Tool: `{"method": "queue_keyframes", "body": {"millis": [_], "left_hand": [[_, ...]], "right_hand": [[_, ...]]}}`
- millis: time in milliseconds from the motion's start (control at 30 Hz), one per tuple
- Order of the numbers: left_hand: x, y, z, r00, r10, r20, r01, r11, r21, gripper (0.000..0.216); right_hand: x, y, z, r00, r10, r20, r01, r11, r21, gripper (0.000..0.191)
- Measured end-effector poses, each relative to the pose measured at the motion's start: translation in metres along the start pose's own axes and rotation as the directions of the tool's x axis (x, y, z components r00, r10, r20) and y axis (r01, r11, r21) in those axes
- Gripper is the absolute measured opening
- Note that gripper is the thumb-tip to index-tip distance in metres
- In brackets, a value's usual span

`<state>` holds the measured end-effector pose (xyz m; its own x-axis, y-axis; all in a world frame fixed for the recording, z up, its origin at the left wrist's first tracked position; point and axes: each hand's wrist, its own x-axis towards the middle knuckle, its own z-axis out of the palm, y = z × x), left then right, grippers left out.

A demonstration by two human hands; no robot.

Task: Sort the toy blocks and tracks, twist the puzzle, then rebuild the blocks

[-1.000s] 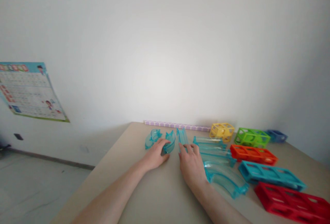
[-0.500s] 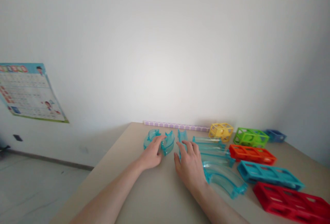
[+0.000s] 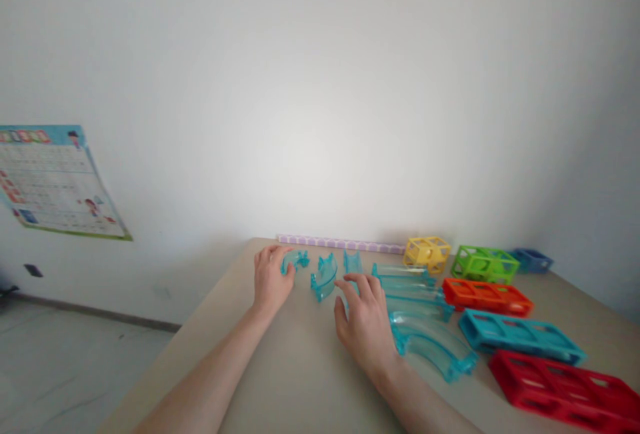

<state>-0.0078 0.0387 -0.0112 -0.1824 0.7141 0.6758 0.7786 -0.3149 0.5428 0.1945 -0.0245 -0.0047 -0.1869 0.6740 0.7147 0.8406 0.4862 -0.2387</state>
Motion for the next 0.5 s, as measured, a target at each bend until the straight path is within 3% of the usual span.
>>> {"method": "queue_keyframes", "body": {"millis": [67,167,233,500], "left_hand": [[0.001,-0.005,0.002,0.998,-0.053,0.041,0.050,0.996,0.073,0.041],[-0.001,-0.013,0.010,0.966,-0.184,0.180,0.188,0.982,-0.006,0.044],[-0.003,-0.018,0.014,0.952,-0.219,0.213,0.235,0.971,-0.051,0.040],[0.007,-0.024,0.011,0.916,-0.388,0.102,0.400,0.870,-0.289,0.016]], "right_hand": [[0.000,-0.001,0.000,1.000,-0.004,-0.002,0.004,1.000,0.009,0.026],[0.000,-0.001,-0.001,1.000,-0.010,0.001,0.010,1.000,0.029,0.026],[0.000,-0.002,-0.001,1.000,-0.013,0.012,0.012,0.999,0.045,0.027],[0.000,-0.005,-0.005,0.998,-0.057,0.021,0.054,0.993,0.107,0.026]]}}
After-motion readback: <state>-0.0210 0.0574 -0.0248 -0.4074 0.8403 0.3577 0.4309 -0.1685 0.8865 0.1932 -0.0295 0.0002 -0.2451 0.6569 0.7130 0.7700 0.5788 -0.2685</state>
